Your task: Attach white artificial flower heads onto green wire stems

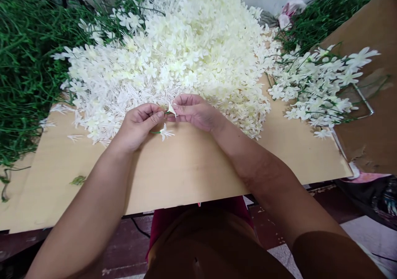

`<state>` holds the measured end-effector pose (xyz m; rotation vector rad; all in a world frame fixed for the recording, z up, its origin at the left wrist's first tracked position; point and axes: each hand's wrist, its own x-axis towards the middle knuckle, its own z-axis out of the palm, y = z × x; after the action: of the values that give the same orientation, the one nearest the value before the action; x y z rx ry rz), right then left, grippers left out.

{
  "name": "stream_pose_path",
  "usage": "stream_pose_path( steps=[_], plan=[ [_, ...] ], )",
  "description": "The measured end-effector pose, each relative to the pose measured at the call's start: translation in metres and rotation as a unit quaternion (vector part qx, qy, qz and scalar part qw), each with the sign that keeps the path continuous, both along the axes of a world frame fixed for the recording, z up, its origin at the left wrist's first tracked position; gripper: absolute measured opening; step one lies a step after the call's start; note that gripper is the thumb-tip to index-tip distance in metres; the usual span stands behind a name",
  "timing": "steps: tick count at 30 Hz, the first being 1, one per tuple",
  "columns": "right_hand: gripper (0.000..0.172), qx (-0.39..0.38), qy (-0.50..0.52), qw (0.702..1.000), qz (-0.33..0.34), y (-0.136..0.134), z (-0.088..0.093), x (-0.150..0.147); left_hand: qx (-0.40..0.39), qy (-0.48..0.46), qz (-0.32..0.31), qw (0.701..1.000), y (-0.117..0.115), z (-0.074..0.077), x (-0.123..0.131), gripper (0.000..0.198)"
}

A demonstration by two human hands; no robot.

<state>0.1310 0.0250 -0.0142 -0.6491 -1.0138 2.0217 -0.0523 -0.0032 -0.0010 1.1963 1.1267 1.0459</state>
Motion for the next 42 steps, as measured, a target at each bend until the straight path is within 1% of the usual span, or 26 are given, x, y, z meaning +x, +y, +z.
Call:
stream_pose_path(
  steps=[4,10,14,17,19,23,27,30,37,42],
  plan=[
    [0.042,0.001,-0.006,1.0,-0.009,0.003,-0.001,0.001,0.003,0.002,0.007,1.0,0.001,0.001,0.001,0.027],
    [0.038,0.007,-0.021,0.999,-0.024,0.002,-0.001,0.0,0.001,0.0,0.015,1.0,0.002,0.002,0.003,0.03],
    [0.041,0.016,-0.02,0.999,-0.028,0.001,-0.002,-0.002,0.012,0.007,0.005,1.0,0.002,0.0,0.001,0.033],
    [0.048,0.038,-0.022,0.998,-0.039,0.001,-0.004,-0.004,0.012,0.011,-0.001,1.0,0.001,-0.001,0.001,0.034],
    [0.049,0.055,-0.032,0.997,-0.048,0.001,-0.006,-0.004,0.012,0.012,0.001,1.0,0.0,-0.001,0.001,0.033],
    [0.045,0.08,-0.061,0.993,-0.061,0.001,-0.005,-0.003,0.007,0.01,0.013,1.0,-0.001,0.0,0.002,0.031],
    [0.038,0.142,-0.115,0.981,-0.064,0.0,-0.005,-0.004,-0.003,0.026,0.022,0.999,0.002,-0.001,0.001,0.028],
    [0.038,0.171,-0.138,0.974,-0.055,-0.001,-0.008,-0.005,-0.013,0.036,0.026,0.999,0.003,-0.004,0.001,0.024],
    [0.037,0.197,-0.169,0.965,-0.026,0.001,-0.012,-0.005,-0.006,0.059,0.028,0.998,0.003,-0.006,0.001,0.019],
    [0.035,0.197,-0.194,0.96,-0.042,-0.001,-0.012,-0.009,-0.002,0.056,0.028,0.998,0.004,-0.004,0.003,0.021]
  ],
)
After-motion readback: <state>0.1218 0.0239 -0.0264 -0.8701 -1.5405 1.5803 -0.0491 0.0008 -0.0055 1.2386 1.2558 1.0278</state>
